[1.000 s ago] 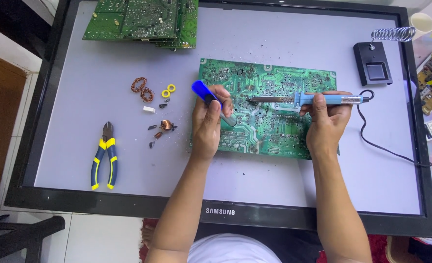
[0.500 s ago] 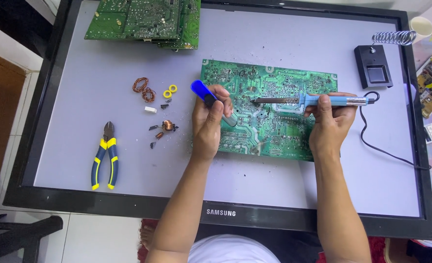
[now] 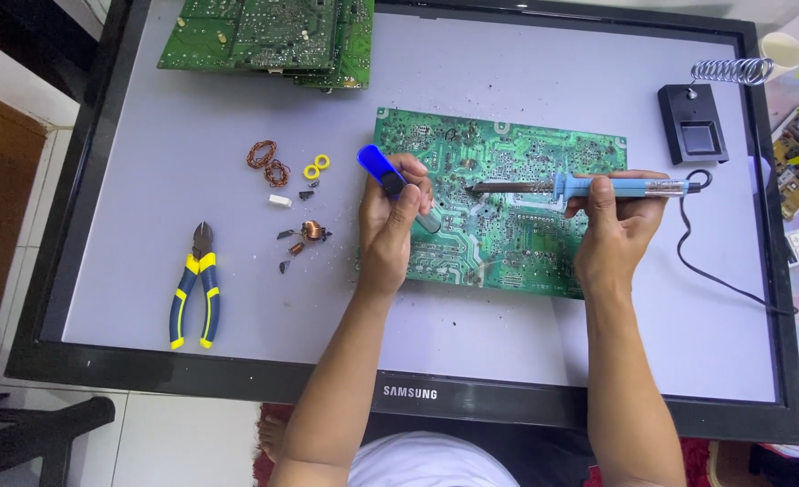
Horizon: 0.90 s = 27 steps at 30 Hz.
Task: Using a soldering iron to melt solder and a manual desoldering pump to remove it from a printed circuit board.
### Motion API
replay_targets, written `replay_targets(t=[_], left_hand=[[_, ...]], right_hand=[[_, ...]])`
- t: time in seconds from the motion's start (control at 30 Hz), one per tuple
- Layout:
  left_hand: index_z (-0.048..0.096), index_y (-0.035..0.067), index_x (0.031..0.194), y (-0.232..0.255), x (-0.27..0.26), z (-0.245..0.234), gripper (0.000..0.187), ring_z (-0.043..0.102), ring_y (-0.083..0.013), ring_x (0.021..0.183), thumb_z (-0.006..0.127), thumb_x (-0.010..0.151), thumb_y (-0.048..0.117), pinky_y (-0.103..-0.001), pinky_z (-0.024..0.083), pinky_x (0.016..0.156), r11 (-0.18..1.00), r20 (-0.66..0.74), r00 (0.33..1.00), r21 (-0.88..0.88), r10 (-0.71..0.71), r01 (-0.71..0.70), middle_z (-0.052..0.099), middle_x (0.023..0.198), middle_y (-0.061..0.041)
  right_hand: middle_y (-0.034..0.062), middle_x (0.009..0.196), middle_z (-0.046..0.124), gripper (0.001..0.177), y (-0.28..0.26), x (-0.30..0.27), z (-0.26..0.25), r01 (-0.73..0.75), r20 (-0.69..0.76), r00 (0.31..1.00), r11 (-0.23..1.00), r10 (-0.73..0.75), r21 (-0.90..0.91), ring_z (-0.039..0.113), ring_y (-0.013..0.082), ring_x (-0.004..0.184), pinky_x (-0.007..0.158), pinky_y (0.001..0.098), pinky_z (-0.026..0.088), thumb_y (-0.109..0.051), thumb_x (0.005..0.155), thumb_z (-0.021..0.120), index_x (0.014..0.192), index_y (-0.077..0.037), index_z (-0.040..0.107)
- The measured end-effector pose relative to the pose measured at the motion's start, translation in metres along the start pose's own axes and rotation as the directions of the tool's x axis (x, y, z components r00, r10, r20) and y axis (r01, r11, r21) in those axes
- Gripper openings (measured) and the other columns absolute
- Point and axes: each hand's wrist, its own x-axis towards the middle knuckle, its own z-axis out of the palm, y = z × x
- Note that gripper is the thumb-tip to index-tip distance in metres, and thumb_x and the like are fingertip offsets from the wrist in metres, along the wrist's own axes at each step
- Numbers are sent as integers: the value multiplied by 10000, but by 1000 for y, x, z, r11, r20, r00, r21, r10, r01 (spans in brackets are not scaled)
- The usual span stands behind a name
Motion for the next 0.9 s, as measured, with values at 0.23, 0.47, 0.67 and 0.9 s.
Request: replay_targets(t=[0.23, 0.47, 0.67, 0.9], left_hand=[[503, 71, 1260, 0, 1, -1, 276, 490, -117, 856, 529, 1132, 314, -313, 477, 891, 1000, -13, 1000, 11, 15, -15, 478, 893, -25], [520, 96, 1252, 14, -1, 2, 236, 475, -125, 866, 534, 1133, 300, -304, 450, 884, 999, 1, 1000, -28, -23, 23, 467, 917, -14], [536, 113, 1256, 18, -2, 3, 227, 472, -133, 871, 548, 1136, 305, -304, 428, 877, 998, -9, 999, -44, -45, 45, 476, 932, -15], [545, 125, 1258, 18, -2, 3, 224, 476, -126, 866, 561, 1138, 312, -306, 423, 877, 997, -6, 999, -63, -47, 47, 487, 925, -6]], right_hand=[[212, 1027, 726, 273, -10, 28, 10, -8, 89, 996, 999, 12, -37, 674, 183, 726, 649, 280, 582, -187, 1153, 682, 1227, -53, 456], [143, 1004, 669, 168, -32, 87, 33, -245, 308, 909, 958, 280, -150, 638, 176, 766, 672, 259, 560, -78, 1163, 594, 1230, -63, 440], [107, 1008, 623, 197, -36, 119, 47, -221, 443, 836, 938, 323, -266, 615, 170, 785, 683, 273, 517, -106, 1140, 615, 1206, -72, 433], [93, 907, 600, 219, -36, 139, 53, -216, 536, 747, 906, 393, -363, 582, 181, 774, 726, 304, 476, -125, 1100, 622, 1205, -97, 432]])
